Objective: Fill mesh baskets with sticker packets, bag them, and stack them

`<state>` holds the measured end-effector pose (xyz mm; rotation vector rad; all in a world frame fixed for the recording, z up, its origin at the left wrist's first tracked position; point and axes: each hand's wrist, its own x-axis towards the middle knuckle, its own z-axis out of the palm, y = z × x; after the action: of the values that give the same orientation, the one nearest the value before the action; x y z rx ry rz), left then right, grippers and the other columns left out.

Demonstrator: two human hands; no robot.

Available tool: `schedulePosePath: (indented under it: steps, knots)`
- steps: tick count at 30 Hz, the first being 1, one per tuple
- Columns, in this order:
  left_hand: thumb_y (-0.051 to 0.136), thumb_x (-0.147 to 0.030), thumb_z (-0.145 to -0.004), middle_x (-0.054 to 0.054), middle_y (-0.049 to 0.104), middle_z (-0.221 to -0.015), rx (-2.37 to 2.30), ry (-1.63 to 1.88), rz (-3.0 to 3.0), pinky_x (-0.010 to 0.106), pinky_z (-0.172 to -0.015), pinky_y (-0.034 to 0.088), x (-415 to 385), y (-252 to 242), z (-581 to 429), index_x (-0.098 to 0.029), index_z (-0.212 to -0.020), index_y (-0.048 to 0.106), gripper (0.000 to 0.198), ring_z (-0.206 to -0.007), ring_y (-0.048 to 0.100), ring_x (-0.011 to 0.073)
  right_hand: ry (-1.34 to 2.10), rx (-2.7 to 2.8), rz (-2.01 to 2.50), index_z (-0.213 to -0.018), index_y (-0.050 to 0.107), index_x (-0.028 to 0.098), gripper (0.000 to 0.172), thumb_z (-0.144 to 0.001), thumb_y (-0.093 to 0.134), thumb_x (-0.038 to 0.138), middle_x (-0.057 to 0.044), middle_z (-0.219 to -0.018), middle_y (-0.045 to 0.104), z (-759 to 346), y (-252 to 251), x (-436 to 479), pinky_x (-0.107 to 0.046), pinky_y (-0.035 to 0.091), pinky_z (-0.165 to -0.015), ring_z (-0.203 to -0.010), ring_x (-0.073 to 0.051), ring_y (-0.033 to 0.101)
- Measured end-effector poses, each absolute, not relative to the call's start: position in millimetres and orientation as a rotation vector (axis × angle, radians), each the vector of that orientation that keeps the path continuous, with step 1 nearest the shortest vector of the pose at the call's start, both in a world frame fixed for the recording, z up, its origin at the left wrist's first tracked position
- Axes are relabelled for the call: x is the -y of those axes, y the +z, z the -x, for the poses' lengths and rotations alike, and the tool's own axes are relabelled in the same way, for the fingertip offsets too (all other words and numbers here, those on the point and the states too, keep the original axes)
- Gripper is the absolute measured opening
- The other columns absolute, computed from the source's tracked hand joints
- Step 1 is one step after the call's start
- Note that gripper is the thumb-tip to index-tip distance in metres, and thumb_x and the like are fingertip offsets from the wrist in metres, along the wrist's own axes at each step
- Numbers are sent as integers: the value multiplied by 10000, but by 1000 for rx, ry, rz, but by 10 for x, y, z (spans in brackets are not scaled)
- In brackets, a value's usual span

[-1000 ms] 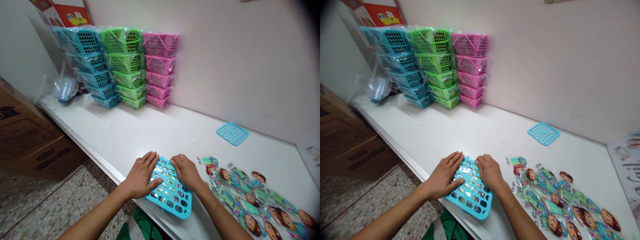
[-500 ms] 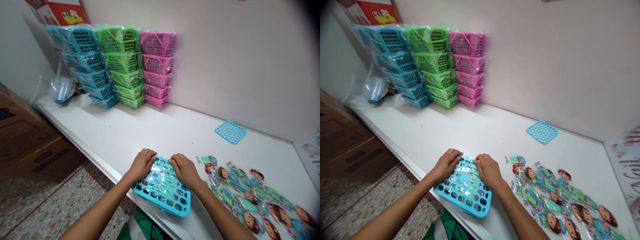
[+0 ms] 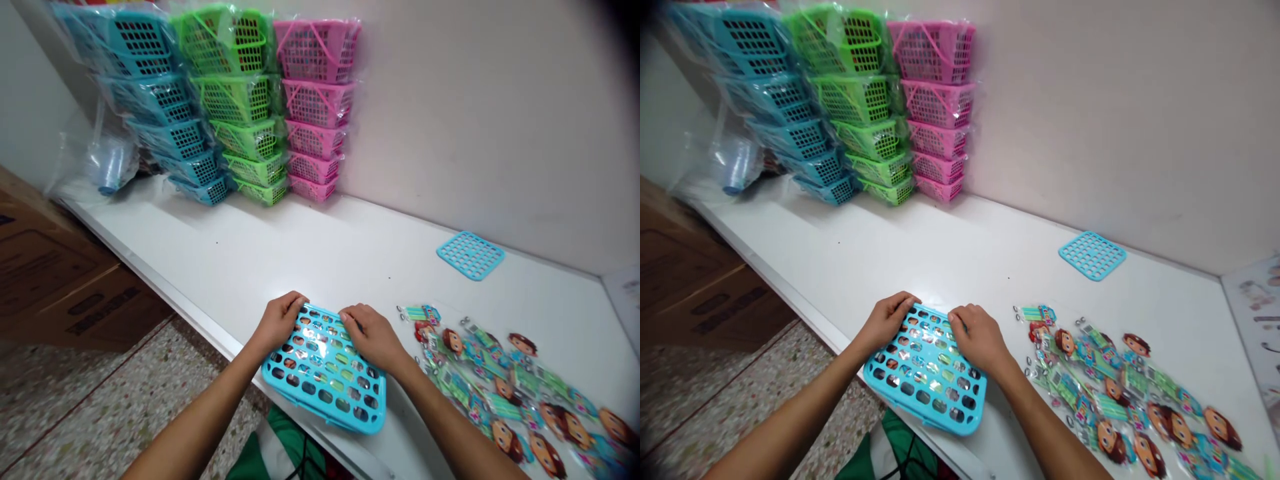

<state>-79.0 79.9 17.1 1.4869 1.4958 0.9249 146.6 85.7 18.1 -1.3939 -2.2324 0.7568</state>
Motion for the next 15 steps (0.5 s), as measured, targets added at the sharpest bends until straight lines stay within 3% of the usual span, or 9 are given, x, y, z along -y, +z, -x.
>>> schedulePosePath:
  steps: [3,6,8,12,15]
  knots:
    - [418,-427,-889,-27,556,-657,-1519,906,-1564,229,-609,422,-759,166,797,-192,-787,615,323,-649,517,130,731,2232,1400,-863,655,228,369,-953,352,419,-20,-817,655,-1471,191,-860,-285,415,-762,-840,-171,582]
    - [406,-441,-886,-35,522,-639,-1565,909,-1556,229,-591,424,-672,139,794,-198,-767,574,319,-638,512,132,630,2251,1492,-756,630,217,472,-968,279,452,-14,-715,650,-1469,201,-861,-262,401,-653,-716,-159,591]
    - [385,-452,-891,-36,514,-645,-1616,914,-1556,232,-573,422,-603,122,786,-204,-779,552,319,-632,519,137,503,2260,1594,-780,620,214,483,-977,236,432,-18,-694,650,-1463,205,-858,-267,382,-604,-665,-164,593]
    - [383,-428,-896,-32,516,-626,-1717,914,-1632,253,-598,393,-534,132,761,-217,-766,544,296,-633,526,154,310,2216,1648,-1070,586,215,361,-974,269,359,-56,-998,685,-1468,219,-824,-284,409,-713,-886,-194,624]
    - [395,-398,-897,-27,514,-598,-1775,895,-1736,275,-630,354,-540,156,745,-225,-743,543,275,-635,517,167,264,2250,1597,-1181,548,211,367,-975,282,357,-67,-1149,650,-1518,247,-754,-283,416,-830,-1037,-189,594]
